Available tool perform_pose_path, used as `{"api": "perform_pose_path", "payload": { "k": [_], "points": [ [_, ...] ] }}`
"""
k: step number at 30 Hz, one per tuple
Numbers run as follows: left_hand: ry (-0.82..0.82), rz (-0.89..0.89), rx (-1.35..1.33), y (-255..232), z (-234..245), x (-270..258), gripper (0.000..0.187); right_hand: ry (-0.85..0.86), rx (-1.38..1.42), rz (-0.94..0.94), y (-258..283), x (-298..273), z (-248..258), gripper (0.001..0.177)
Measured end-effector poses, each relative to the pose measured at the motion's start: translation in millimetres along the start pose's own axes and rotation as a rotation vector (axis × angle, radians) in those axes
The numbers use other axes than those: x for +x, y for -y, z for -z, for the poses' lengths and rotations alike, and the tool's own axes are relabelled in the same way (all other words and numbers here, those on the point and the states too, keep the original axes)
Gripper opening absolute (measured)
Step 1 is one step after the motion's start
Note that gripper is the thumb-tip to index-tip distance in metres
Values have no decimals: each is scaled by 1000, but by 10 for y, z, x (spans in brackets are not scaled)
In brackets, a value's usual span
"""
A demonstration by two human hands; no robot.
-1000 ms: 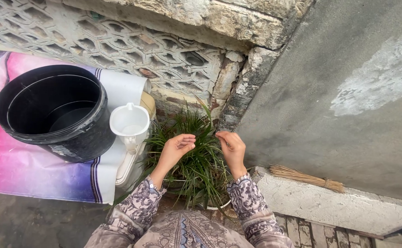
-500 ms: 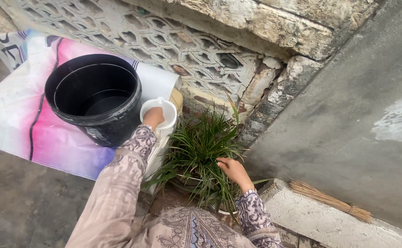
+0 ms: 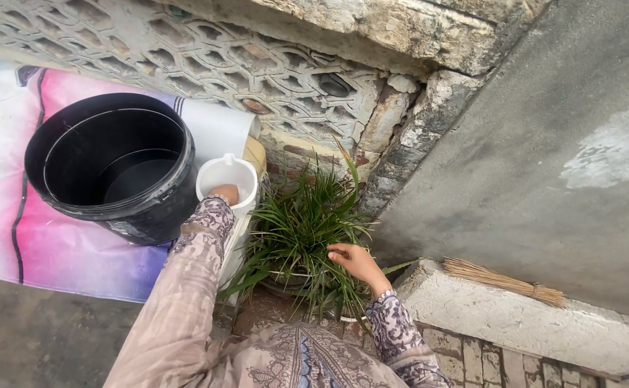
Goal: Tending to a plant by inspecting leaves and watering it with a mug.
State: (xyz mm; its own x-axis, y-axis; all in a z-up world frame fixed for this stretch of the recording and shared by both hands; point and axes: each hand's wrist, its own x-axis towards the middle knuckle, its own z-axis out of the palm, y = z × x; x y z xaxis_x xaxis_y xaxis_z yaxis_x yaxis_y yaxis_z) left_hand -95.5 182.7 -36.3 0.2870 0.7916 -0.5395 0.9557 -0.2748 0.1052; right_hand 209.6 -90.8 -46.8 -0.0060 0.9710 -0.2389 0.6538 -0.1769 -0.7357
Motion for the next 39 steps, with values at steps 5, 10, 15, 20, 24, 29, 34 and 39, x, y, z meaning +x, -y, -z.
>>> {"api": "perform_pose_path", "payload": {
  "k": [5, 10, 15, 20, 24, 29, 34, 39],
  "points": [
    [-80, -19, -6, 269, -214, 601, 40, -89, -44, -72, 300, 91, 57, 37],
    [-456, -149, -135, 405, -295, 286, 30, -94, 272, 127, 367, 711, 5, 39],
    [-1056, -261, -469, 353, -334, -170, 28, -34, 67, 574, 1601, 1339, -82, 31],
    [-1119, -171, -600, 241, -241, -317, 39, 212, -370, 566, 1773, 2815, -864, 25],
    [-1092, -120, -576, 268, -320, -188, 48, 395, -774, 466, 1709, 3296, -1356, 30],
    [-1084, -114, -609, 281, -304, -211, 47, 316, -502, 291, 701, 4129, -2093, 36],
    [-1003, -92, -584, 225, -207, -342, 60, 264, -703, 263, 480, 4159, -2173, 47],
    [-962, -49, -532, 205, -165, -270, 59, 308, -486, 235, 873, 3834, -1888, 48]
  ]
}}
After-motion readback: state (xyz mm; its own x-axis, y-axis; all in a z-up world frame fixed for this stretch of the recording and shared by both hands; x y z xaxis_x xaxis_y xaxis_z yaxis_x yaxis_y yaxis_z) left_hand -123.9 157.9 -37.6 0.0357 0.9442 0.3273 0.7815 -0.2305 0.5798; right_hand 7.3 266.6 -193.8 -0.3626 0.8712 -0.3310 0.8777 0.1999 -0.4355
